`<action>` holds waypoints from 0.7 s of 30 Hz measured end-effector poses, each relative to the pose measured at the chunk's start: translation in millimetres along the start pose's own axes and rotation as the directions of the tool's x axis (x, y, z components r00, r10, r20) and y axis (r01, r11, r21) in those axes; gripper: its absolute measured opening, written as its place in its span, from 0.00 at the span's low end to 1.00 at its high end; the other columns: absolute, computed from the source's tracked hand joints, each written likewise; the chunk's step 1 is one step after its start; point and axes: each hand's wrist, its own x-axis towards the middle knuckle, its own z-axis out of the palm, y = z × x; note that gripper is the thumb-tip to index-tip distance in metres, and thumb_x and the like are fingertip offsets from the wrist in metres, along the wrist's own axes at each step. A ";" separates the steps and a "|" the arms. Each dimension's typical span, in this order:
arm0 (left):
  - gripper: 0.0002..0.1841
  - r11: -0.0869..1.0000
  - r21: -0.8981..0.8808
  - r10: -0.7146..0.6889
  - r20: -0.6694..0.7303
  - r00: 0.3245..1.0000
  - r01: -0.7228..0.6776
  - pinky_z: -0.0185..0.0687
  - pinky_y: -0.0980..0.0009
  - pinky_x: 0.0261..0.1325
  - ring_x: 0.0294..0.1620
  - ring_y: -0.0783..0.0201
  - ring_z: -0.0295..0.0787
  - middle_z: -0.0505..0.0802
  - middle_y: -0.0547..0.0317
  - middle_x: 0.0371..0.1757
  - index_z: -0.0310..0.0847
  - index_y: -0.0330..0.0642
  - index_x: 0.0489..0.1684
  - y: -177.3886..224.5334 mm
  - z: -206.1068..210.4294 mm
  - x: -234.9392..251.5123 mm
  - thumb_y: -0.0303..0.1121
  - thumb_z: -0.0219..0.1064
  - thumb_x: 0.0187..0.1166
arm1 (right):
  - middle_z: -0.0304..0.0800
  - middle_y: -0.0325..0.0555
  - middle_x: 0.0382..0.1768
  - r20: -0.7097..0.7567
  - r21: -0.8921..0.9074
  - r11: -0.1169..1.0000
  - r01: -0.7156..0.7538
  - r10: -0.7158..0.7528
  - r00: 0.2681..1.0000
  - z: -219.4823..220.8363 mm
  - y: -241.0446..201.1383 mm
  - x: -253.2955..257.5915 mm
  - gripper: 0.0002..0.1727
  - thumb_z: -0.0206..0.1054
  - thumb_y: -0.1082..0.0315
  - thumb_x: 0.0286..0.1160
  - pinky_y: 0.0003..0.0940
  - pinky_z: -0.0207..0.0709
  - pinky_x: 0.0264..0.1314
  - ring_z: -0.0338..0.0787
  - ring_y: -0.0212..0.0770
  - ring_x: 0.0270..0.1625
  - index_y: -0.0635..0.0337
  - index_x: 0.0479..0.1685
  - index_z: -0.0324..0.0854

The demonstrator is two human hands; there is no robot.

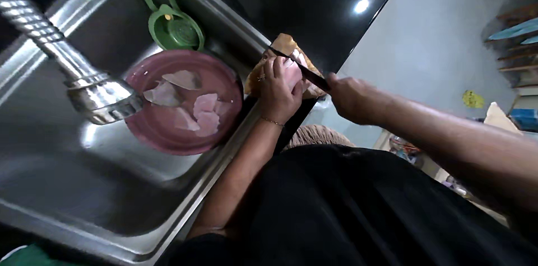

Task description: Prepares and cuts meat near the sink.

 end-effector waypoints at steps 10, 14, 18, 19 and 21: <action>0.34 0.997 0.051 0.052 -0.050 0.997 -0.050 0.72 0.44 0.76 0.74 0.34 0.77 0.82 0.29 0.69 0.74 0.27 0.70 -1.3 4.0 -1.8 0.37 0.77 0.64 | 0.88 0.60 0.40 -0.008 0.113 0.994 0.001 0.000 1.000 26.0 -4.3 25.2 0.13 0.50 0.70 0.91 0.59 0.86 0.47 0.94 0.63 0.47 0.61 0.68 0.64; 0.34 0.997 0.055 0.046 -0.024 0.999 -0.045 0.71 0.42 0.77 0.75 0.34 0.76 0.81 0.28 0.71 0.74 0.27 0.71 -2.7 0.9 -1.6 0.37 0.76 0.66 | 0.88 0.60 0.45 0.007 0.087 0.996 0.015 -0.016 1.000 14.6 -15.1 33.7 0.12 0.50 0.70 0.92 0.59 0.85 0.52 0.93 0.63 0.53 0.60 0.67 0.64; 0.35 0.998 0.042 0.043 0.015 0.999 -0.043 0.71 0.46 0.79 0.77 0.35 0.76 0.81 0.30 0.72 0.73 0.28 0.73 -3.6 -4.0 -0.4 0.39 0.76 0.67 | 0.87 0.60 0.44 0.051 0.037 0.999 -0.003 0.001 0.999 9.1 -4.7 11.9 0.12 0.54 0.70 0.90 0.59 0.85 0.49 0.93 0.63 0.51 0.61 0.66 0.66; 0.35 0.999 0.037 0.036 0.023 0.999 -0.037 0.73 0.47 0.78 0.77 0.36 0.76 0.80 0.29 0.73 0.73 0.27 0.73 -2.6 -4.5 -0.3 0.39 0.77 0.67 | 0.88 0.60 0.40 0.035 0.042 0.999 -0.022 0.021 0.999 13.5 2.6 4.6 0.12 0.54 0.70 0.90 0.61 0.86 0.45 0.93 0.64 0.47 0.61 0.65 0.68; 0.36 0.999 0.037 0.029 0.030 0.999 -0.030 0.75 0.47 0.76 0.76 0.37 0.77 0.80 0.29 0.74 0.72 0.27 0.74 -1.5 -4.5 0.4 0.39 0.77 0.67 | 0.88 0.59 0.39 0.061 0.013 0.998 -0.054 0.053 0.997 18.7 13.6 -4.2 0.11 0.53 0.69 0.91 0.61 0.86 0.44 0.94 0.63 0.46 0.59 0.65 0.68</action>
